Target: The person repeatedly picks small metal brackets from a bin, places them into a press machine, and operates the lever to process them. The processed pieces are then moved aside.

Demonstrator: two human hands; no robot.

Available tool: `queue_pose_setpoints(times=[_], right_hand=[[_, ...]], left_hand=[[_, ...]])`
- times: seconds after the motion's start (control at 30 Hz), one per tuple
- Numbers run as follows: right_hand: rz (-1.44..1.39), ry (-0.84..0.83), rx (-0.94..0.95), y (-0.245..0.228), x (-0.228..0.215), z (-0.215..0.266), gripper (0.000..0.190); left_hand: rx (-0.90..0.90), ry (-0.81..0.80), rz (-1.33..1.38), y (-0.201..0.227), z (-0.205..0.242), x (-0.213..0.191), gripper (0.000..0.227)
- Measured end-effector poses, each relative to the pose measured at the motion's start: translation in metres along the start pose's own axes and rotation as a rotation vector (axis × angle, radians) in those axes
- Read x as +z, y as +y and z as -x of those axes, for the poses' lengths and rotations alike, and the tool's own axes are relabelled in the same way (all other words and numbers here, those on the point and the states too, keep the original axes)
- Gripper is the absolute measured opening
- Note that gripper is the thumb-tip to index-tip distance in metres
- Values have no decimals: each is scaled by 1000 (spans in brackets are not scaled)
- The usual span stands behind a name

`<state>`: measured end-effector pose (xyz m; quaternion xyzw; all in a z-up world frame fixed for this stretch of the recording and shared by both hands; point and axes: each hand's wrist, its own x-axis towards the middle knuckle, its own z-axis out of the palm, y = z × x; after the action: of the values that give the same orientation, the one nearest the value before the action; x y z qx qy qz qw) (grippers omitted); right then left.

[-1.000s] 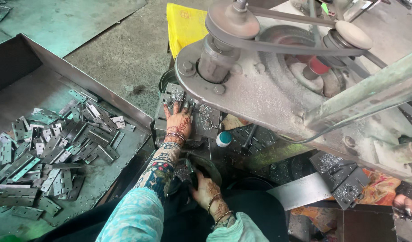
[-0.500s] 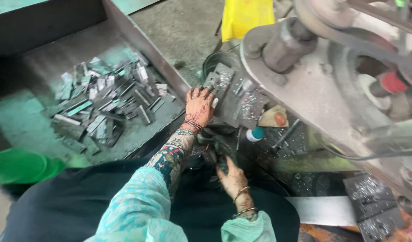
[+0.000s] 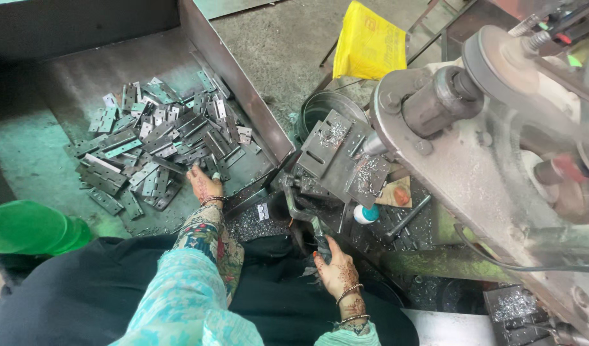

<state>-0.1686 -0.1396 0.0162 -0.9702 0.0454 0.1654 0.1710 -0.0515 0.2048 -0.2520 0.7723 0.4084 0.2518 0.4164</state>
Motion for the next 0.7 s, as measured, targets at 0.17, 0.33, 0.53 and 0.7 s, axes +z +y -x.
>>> queue_pose_setpoints(times=[0.17, 0.33, 0.53, 0.7], right_hand=[[26, -24, -33, -3, -1, -1, 66], [14, -53, 22, -5, -6, 3, 66], [-26, 5, -52, -1, -2, 5, 64], [-36, 15, -54, 0, -1, 5, 63]], left_hand=[[-133, 99, 88, 3, -10, 15, 68], [-202, 92, 259, 47, -10, -5, 66], [98, -171, 614, 175, 28, -53, 68], [257, -480, 751, 277, 99, -53, 66]])
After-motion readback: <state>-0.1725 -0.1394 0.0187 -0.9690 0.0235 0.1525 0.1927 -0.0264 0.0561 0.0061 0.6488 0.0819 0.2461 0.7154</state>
